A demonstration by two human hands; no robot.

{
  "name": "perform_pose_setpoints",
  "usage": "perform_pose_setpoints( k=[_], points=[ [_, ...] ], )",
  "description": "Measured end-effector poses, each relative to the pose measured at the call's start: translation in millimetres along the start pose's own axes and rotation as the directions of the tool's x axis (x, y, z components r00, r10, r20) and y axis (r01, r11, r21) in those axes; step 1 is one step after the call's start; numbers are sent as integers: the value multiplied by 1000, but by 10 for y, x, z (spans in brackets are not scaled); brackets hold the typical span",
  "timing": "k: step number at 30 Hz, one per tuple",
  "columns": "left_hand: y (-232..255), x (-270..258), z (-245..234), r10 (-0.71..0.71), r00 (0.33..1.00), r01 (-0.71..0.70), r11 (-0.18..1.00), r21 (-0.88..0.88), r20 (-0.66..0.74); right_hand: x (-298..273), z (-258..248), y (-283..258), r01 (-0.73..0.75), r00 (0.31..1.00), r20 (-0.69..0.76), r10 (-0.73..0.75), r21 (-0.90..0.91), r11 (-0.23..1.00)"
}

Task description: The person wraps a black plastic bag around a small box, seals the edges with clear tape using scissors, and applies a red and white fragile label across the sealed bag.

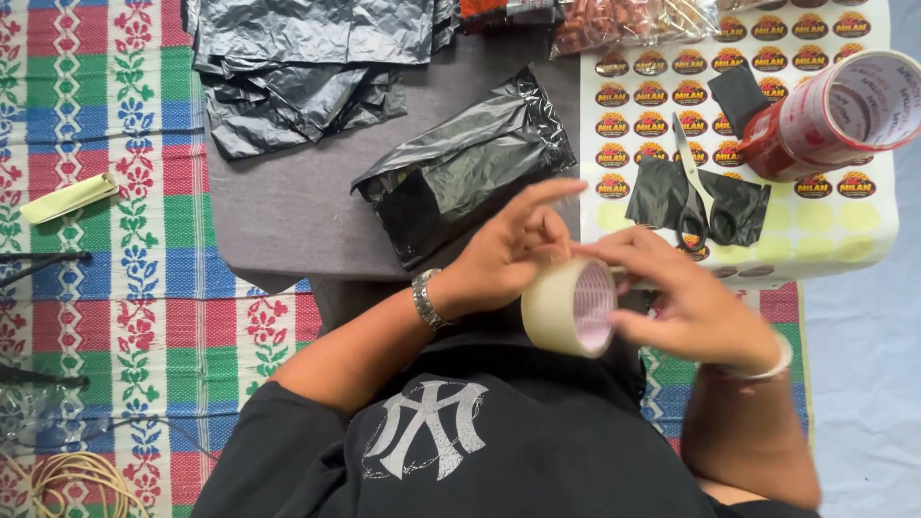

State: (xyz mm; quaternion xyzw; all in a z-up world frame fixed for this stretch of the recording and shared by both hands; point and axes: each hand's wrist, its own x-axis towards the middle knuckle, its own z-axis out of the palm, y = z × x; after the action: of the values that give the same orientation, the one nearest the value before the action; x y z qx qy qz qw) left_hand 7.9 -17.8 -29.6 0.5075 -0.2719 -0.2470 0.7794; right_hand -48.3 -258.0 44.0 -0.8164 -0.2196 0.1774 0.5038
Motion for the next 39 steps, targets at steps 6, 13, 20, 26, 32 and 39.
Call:
perform_pose_setpoints(
  k=[6,13,20,26,32,39],
  points=[
    [-41,79,78,155,973,-109,961,255,-171,74,495,489,-135,831,-556,-8,-216,967],
    [8,432,94,548,773,-381,804,457,-320,-91,311,284,-229,674,-694,254,130,965],
    [106,431,70,591,780,-393,720,572,-207,-409,-42,405,-458,447,-832,327,100,883],
    [-138,32,212,485,873,-357,717,599,-60,-564,-324,755,-491,433,-854,290,46,870],
    [-231,-486,228,278,943,-331,747,577,181,-489,-426,797,-547,551,-800,238,-131,827],
    [-268,-814,36,124,897,-390,674,628,423,-109,-574,785,-304,780,-603,-168,-599,741]
  ],
)
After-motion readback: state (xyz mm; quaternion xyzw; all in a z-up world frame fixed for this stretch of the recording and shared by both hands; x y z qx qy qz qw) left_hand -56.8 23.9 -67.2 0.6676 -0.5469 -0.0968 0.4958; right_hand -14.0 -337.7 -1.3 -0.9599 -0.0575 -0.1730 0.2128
